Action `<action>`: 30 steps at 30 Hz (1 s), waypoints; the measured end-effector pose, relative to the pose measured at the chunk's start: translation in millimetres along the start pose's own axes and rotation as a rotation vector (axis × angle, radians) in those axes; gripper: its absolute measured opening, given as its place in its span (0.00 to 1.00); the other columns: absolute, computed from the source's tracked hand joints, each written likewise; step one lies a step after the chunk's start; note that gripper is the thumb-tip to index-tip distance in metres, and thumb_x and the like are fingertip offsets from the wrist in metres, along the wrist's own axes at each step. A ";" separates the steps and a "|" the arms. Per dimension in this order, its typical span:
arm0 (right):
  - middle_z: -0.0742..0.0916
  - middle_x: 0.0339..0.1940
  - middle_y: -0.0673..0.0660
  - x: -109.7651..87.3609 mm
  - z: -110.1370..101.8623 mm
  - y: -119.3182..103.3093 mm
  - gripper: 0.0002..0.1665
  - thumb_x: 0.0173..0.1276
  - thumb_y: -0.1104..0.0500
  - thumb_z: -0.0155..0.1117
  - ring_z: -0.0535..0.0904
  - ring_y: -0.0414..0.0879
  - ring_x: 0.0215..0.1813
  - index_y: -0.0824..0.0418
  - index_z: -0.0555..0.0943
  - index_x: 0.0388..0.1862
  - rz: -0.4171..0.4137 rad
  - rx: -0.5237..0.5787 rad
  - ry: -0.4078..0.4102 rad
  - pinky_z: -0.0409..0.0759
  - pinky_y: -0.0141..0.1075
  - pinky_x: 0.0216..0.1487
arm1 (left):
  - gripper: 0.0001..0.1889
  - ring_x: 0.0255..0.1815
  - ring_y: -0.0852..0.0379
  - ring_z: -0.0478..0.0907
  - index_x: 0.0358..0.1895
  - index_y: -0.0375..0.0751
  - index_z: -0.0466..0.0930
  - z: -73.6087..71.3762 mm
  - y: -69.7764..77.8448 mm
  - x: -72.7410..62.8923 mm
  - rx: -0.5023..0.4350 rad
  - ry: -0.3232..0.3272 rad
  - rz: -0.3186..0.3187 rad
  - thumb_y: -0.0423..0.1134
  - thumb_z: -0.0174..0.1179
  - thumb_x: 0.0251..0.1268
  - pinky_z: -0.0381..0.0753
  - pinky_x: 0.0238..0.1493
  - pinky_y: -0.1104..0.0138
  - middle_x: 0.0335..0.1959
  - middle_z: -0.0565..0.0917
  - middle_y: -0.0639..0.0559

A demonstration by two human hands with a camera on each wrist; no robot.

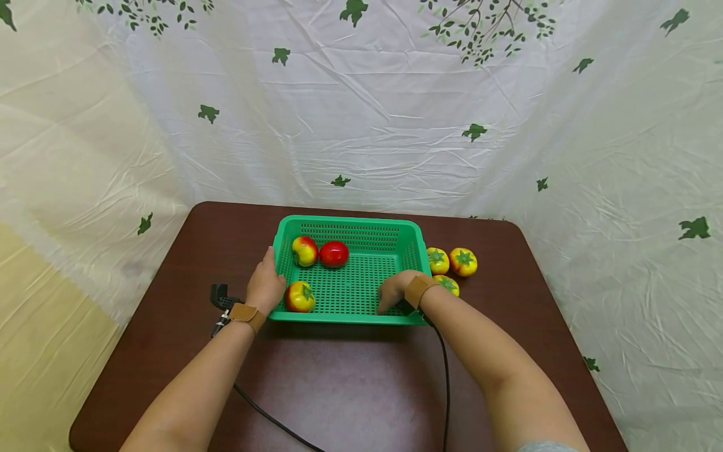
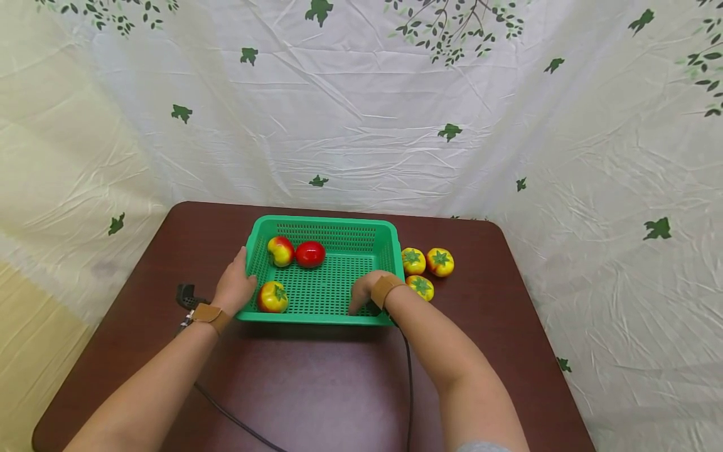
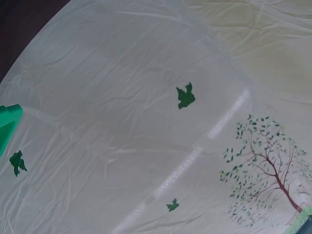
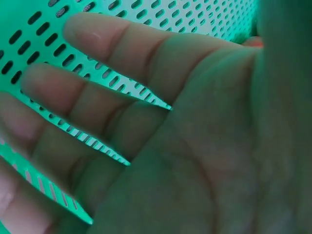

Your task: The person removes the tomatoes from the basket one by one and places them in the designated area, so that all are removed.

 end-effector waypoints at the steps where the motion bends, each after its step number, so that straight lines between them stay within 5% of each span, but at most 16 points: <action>1: 0.73 0.30 0.51 -0.2 0.8 -0.1 0.17 0.69 0.42 0.60 0.66 0.43 0.31 0.55 0.77 0.33 0.000 0.012 -0.016 0.65 0.36 0.34 | 0.39 0.77 0.34 0.61 0.82 0.39 0.36 0.0 0.0 0.0 0.001 0.001 0.001 0.33 0.47 0.75 0.64 0.74 0.40 0.79 0.57 0.32; 11: 0.74 0.25 0.48 -3.4 3.0 -11.3 0.21 0.74 0.40 0.55 0.67 0.40 0.26 0.52 0.74 0.27 -0.106 0.090 -0.035 0.68 0.32 0.33 | 0.39 0.76 0.33 0.61 0.82 0.39 0.36 0.0 1.1 -1.3 0.007 -0.003 -0.004 0.33 0.47 0.76 0.63 0.75 0.40 0.79 0.57 0.31; 14: 0.80 0.29 0.50 -0.8 -5.6 -16.4 0.17 0.75 0.43 0.56 0.72 0.41 0.29 0.54 0.80 0.36 -0.138 0.114 0.074 0.72 0.33 0.34 | 0.39 0.76 0.33 0.62 0.82 0.39 0.36 -0.6 2.1 -2.0 0.009 0.001 0.000 0.33 0.47 0.75 0.64 0.74 0.40 0.79 0.58 0.31; 18: 0.84 0.56 0.56 6.3 -26.0 -26.8 0.23 0.74 0.46 0.58 0.79 0.48 0.54 0.59 0.80 0.58 -0.195 0.090 0.314 0.80 0.41 0.54 | 0.39 0.76 0.33 0.62 0.82 0.39 0.36 -0.6 1.3 -1.8 0.011 0.005 0.004 0.33 0.47 0.75 0.65 0.74 0.40 0.78 0.58 0.31; 22: 0.76 0.72 0.60 13.8 -40.5 -40.1 0.32 0.74 0.48 0.61 0.69 0.56 0.74 0.60 0.72 0.72 -0.236 0.107 0.476 0.73 0.50 0.72 | 0.39 0.75 0.33 0.62 0.82 0.39 0.36 0.1 0.4 -1.1 0.013 0.011 0.009 0.33 0.47 0.75 0.65 0.74 0.40 0.78 0.58 0.31; 30: 0.59 0.82 0.64 24.5 -52.5 -56.3 0.44 0.69 0.46 0.66 0.59 0.65 0.79 0.49 0.61 0.80 -0.193 0.118 0.634 0.70 0.56 0.74 | 0.39 0.75 0.32 0.63 0.82 0.38 0.37 1.6 -0.2 0.5 0.013 0.019 0.023 0.32 0.47 0.75 0.66 0.73 0.40 0.78 0.59 0.31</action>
Point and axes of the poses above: each hand's wrist, its own x-axis towards the middle knuckle, its own z-axis out of the palm, y = z × x, the point moved 7 cm from there along x, towards the middle knuckle
